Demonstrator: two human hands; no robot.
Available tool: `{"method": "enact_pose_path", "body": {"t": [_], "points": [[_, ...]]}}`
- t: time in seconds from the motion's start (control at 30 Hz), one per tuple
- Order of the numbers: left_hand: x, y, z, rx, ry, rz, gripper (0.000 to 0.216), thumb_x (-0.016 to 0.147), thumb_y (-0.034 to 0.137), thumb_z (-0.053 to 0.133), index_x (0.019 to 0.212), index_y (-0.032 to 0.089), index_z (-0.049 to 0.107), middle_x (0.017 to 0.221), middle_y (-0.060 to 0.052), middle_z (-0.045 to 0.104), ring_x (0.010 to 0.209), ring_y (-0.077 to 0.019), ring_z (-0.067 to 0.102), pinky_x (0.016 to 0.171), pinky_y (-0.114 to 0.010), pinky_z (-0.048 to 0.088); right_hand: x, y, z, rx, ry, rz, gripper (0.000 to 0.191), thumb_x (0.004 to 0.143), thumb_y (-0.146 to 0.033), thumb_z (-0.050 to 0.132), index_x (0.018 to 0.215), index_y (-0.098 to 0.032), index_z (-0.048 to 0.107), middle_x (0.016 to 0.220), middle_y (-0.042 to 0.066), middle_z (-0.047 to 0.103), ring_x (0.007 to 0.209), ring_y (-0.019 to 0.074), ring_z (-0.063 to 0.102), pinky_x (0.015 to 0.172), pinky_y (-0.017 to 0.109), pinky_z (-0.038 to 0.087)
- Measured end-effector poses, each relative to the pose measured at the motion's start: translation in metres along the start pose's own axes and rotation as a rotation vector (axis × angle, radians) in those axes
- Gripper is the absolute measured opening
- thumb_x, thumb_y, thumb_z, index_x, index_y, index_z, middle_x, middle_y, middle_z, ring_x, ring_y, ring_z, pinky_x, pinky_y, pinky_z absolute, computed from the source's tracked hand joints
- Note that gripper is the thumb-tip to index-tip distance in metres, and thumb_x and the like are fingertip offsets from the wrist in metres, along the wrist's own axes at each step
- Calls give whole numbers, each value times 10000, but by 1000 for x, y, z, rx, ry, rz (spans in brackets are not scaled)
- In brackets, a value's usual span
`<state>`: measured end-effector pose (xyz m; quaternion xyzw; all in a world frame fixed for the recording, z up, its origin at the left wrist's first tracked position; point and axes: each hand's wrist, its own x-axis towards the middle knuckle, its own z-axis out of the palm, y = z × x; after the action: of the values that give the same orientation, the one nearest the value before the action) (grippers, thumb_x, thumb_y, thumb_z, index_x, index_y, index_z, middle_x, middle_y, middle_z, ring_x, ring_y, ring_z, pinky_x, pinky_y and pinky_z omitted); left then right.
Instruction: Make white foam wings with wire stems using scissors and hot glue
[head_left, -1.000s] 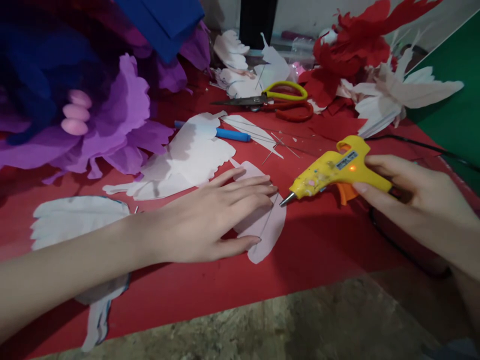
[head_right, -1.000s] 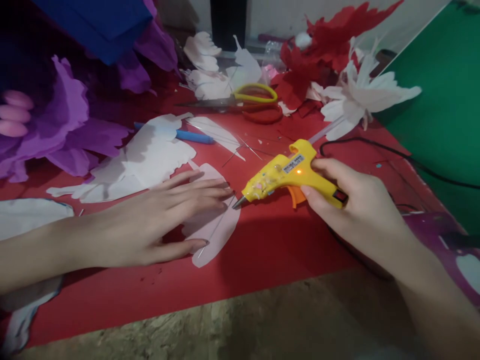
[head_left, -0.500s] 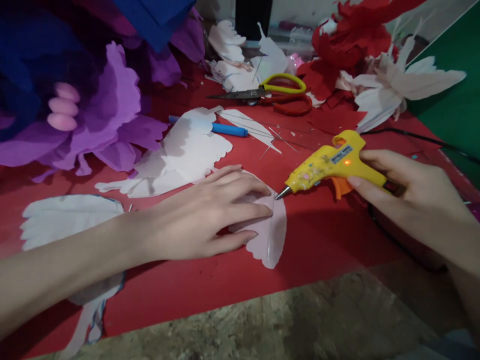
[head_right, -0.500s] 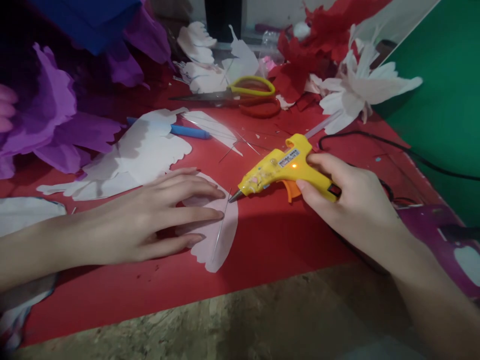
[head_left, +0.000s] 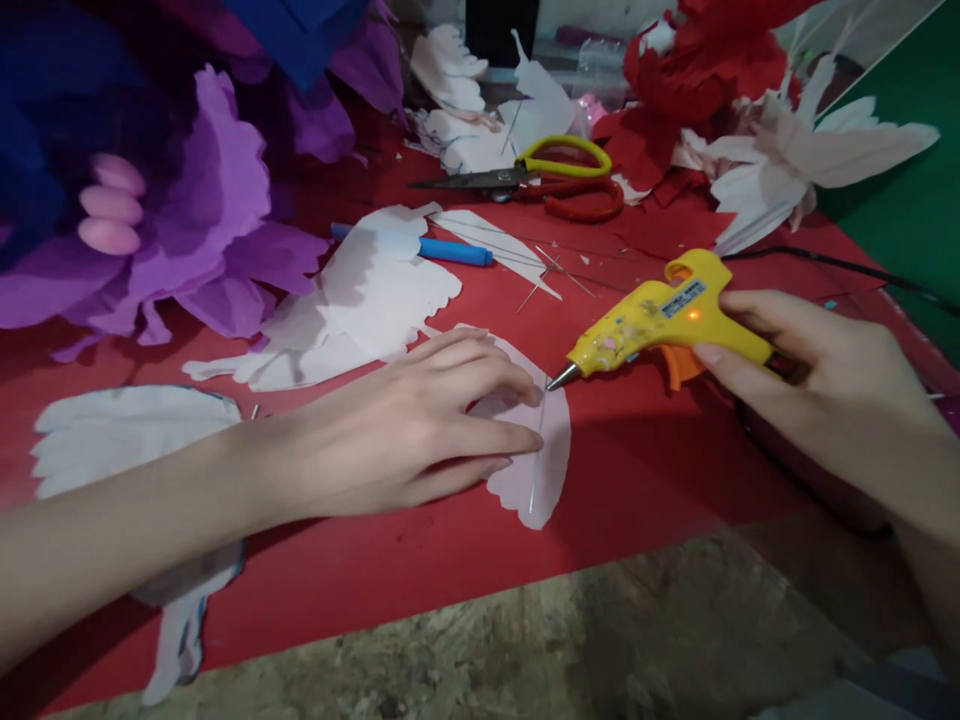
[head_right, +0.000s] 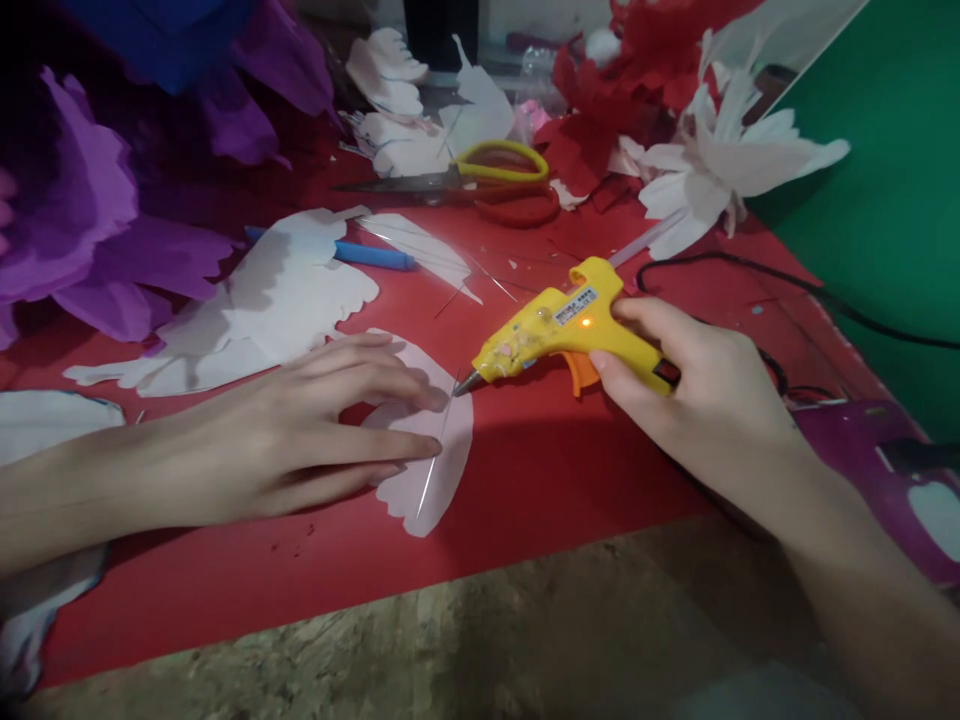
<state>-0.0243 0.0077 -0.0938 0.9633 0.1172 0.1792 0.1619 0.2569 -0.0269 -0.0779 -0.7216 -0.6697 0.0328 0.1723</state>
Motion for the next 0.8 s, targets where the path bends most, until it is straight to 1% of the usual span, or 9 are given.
{"method": "enact_pose_path", "body": {"t": [0.13,0.3,0.5,0.67,0.8], "points": [[1,1,-1,-10,-8,19,280,916,154,392,1029,180,647,1100,-114,590,1072,-208,505,972,-388,385,0,-1,-1,-2,-2,2,502,672,-544,458,995,-203,636,960,87,669,724,211,602,616,322,472],[0,1,-2,13,-42,16,298,915,167,384,1083,208,626,1118,-105,583,1088,-216,490,984,-403,372,-1,-1,-1,-4,-9,10,497,680,-549,459,997,-209,637,994,84,663,775,225,613,624,325,474],[1,1,-2,1,-51,5,322,906,148,372,1108,221,611,1118,-93,579,1103,-203,481,988,-373,375,0,-4,0,1,-23,22,504,671,-547,444,975,-198,644,945,89,670,732,221,612,580,319,467],[0,-1,2,-4,-8,71,332,884,120,363,1056,202,636,1090,-98,578,1067,-228,478,999,-421,355,1,-3,1,2,-8,-28,496,681,-531,439,990,-199,642,935,75,677,742,211,621,601,316,485],[0,0,1,-26,-1,54,341,890,110,364,1058,203,645,1088,-98,588,1049,-225,492,991,-426,358,1,1,0,-11,1,-29,518,671,-545,430,984,-193,646,917,74,682,716,210,625,575,316,489]]}}
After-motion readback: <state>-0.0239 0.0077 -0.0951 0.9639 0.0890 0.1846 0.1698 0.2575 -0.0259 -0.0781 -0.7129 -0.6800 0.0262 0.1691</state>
